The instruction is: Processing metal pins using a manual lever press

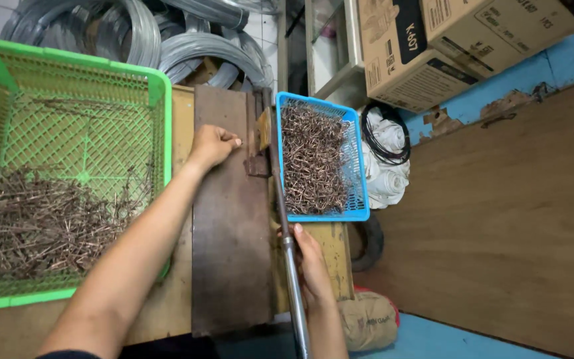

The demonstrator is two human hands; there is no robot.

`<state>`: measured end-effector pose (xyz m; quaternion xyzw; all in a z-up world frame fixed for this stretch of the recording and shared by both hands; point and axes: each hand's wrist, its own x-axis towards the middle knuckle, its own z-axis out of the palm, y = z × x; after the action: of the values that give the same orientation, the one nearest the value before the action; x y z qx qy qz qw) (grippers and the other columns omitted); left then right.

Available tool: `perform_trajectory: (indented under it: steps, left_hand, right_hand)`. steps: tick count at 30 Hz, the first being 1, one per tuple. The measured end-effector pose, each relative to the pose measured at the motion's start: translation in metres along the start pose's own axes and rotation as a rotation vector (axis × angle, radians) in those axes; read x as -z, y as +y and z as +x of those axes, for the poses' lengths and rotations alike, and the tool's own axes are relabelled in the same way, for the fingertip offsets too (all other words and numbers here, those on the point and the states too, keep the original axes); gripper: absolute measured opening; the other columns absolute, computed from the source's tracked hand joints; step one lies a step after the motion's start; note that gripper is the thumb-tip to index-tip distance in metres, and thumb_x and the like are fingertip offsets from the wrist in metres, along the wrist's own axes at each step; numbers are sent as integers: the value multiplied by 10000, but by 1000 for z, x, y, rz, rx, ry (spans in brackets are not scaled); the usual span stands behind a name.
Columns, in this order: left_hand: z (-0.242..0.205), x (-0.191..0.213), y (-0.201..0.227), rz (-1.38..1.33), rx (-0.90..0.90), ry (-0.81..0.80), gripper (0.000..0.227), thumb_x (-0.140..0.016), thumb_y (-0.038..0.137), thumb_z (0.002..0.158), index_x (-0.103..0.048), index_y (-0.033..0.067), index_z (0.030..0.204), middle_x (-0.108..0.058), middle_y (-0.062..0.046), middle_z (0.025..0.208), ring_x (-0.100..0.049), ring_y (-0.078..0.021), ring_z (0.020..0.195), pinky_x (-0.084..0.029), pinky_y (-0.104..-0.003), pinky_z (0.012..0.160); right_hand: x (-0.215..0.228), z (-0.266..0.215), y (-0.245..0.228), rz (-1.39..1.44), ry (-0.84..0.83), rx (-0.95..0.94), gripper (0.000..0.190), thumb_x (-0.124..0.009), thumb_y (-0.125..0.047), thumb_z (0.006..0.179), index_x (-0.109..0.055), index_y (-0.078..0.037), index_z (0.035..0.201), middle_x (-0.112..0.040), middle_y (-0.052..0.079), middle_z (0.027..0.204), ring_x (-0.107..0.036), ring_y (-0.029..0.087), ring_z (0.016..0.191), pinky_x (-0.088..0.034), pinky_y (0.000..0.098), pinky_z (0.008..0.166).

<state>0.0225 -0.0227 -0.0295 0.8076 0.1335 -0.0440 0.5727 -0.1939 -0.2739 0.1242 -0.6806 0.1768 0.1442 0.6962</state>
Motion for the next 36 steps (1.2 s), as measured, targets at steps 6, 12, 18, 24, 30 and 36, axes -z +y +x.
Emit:
perform_trajectory:
  steps: [6,12,18,24,30,36]
  left_hand:
    - [18,-41,-26,-121,-12,91,183,-835,304,821,-842,175,951,-802,50,902,-623,-1,773,-463,-248,654]
    - [27,-57,-28,-26,-49,68,220,-837,370,799,-840,221,960,-808,18,922,-714,-67,828,-483,-282,708]
    - [20,-53,-6,-117,-45,35,136,-854,271,826,-832,164,907,-810,22,906,-636,11,770,-463,-243,644]
    - [30,-42,-12,-253,-259,-107,135,-837,161,844,-797,67,932,-793,-67,1072,-703,-93,861,-531,-245,718]
    - [37,-47,-25,-74,-455,-21,141,-857,130,822,-822,148,957,-780,-99,991,-733,-304,1000,-550,-385,893]
    - [29,-32,-15,-116,-581,-57,105,-856,125,842,-826,143,941,-778,-85,991,-734,-315,971,-537,-377,912]
  right_hand:
    - [-8,-9,-11,-3,-6,-80,368,-567,-390,1013,-722,-56,1009,-633,34,812,-577,143,697,-441,250,609]
    - [-1,6,8,-31,-8,-37,421,-574,-361,988,-766,-10,1119,-751,84,983,-653,162,898,-481,254,826]
    - [0,14,11,-56,9,-89,268,-641,-343,966,-706,-84,948,-648,11,858,-567,113,780,-423,238,728]
    - [11,25,26,-282,-29,3,212,-616,-288,1009,-714,-113,941,-621,-20,846,-553,104,809,-423,244,767]
    - [23,43,51,-191,-20,63,239,-660,-287,996,-742,-97,877,-577,-6,710,-556,115,660,-451,233,563]
    - [-5,13,20,-196,-29,15,228,-637,-267,996,-756,-87,925,-585,4,727,-553,125,660,-451,236,568]
